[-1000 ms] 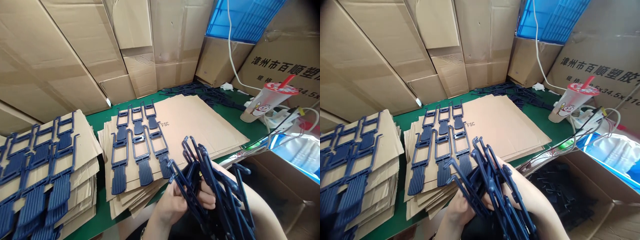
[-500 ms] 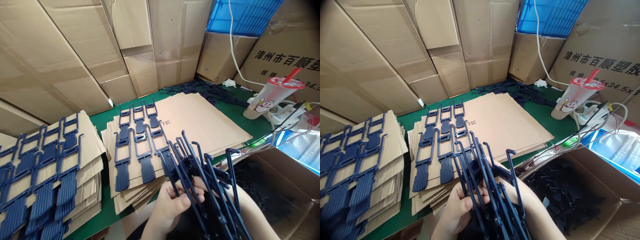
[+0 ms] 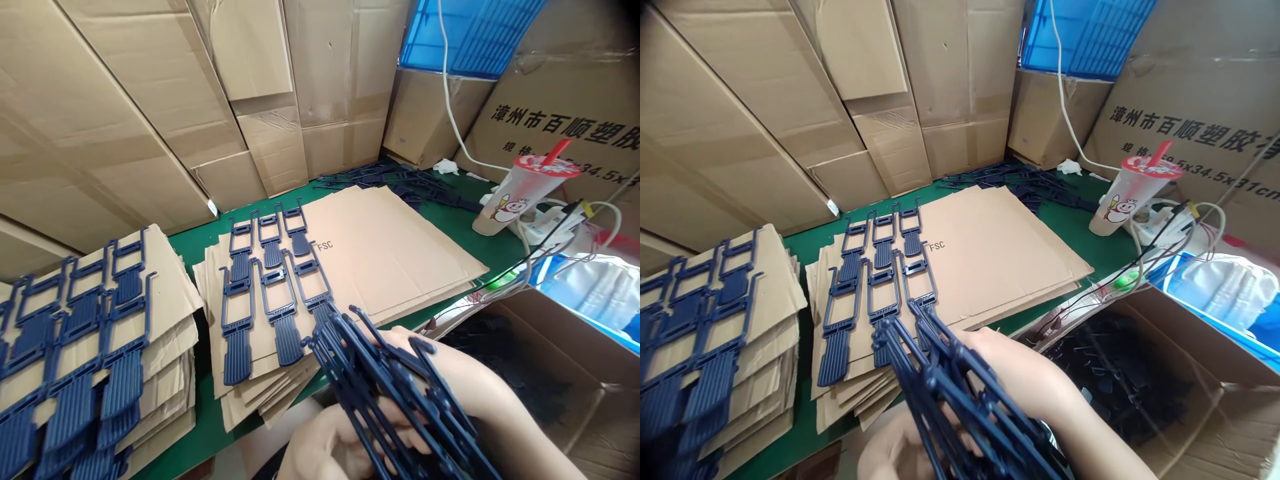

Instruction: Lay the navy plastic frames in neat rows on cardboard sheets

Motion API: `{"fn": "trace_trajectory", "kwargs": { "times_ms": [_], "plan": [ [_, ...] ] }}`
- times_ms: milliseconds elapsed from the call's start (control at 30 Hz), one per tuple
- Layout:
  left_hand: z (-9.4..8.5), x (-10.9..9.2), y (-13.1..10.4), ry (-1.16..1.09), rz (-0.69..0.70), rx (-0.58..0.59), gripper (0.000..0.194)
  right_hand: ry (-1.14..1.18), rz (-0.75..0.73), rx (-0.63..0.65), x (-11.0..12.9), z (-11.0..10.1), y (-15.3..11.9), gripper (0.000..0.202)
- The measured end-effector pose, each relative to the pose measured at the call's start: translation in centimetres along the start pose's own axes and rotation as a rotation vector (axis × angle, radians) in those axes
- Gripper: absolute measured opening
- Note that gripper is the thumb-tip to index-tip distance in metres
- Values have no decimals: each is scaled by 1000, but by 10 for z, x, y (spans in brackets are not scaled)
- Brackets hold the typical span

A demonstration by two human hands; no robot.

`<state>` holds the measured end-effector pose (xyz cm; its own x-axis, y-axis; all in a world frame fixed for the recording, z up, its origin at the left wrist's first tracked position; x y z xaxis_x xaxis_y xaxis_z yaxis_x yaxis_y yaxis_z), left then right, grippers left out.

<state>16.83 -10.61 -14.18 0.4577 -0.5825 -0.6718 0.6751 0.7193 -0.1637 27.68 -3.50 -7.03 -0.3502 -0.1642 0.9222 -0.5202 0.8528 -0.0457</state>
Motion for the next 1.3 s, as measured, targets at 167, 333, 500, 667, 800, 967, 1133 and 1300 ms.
{"fn": "trace_trajectory", "kwargs": {
  "times_ms": [167, 333, 500, 667, 800, 967, 1133, 1300],
  "plan": [
    [-12, 5, 9, -49, 38, 121, 60, -179, -49, 29, -1, 5, 4, 16],
    [-22, 1, 8, -139, -24, 91, 45, -259, -39, 79, -7, 16, 6, 22],
    [-22, 4, 7, -224, -12, -31, 44, -245, -62, 145, -10, 14, 14, 23],
    [-19, 9, 5, -270, 84, -45, 54, -96, -104, 217, -14, 16, 22, 7],
    [-16, 6, 5, -342, 141, 97, 66, -26, -24, 244, -22, 20, 26, 2],
    [-16, 3, 4, -490, 137, 234, 70, -52, -27, 280, -19, 21, 28, 5],
    [-13, -2, 5, -544, 119, 249, 54, -203, -2, 256, -13, 14, 35, 17],
    [1, -14, 11, -448, 215, 253, 53, -287, 17, 410, -7, 20, 43, 20]
  ]
}}
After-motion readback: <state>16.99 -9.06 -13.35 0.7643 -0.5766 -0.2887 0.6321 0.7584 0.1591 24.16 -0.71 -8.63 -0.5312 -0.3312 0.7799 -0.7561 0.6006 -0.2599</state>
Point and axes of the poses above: each hand's wrist, its own y-axis towards the middle knuckle, its own z-axis out of the palm, x = y × z, the point moved 4 cm from there along y, towards the middle knuckle, and after that the axes turned 15 degrees about -x, right-handed, at the moved point
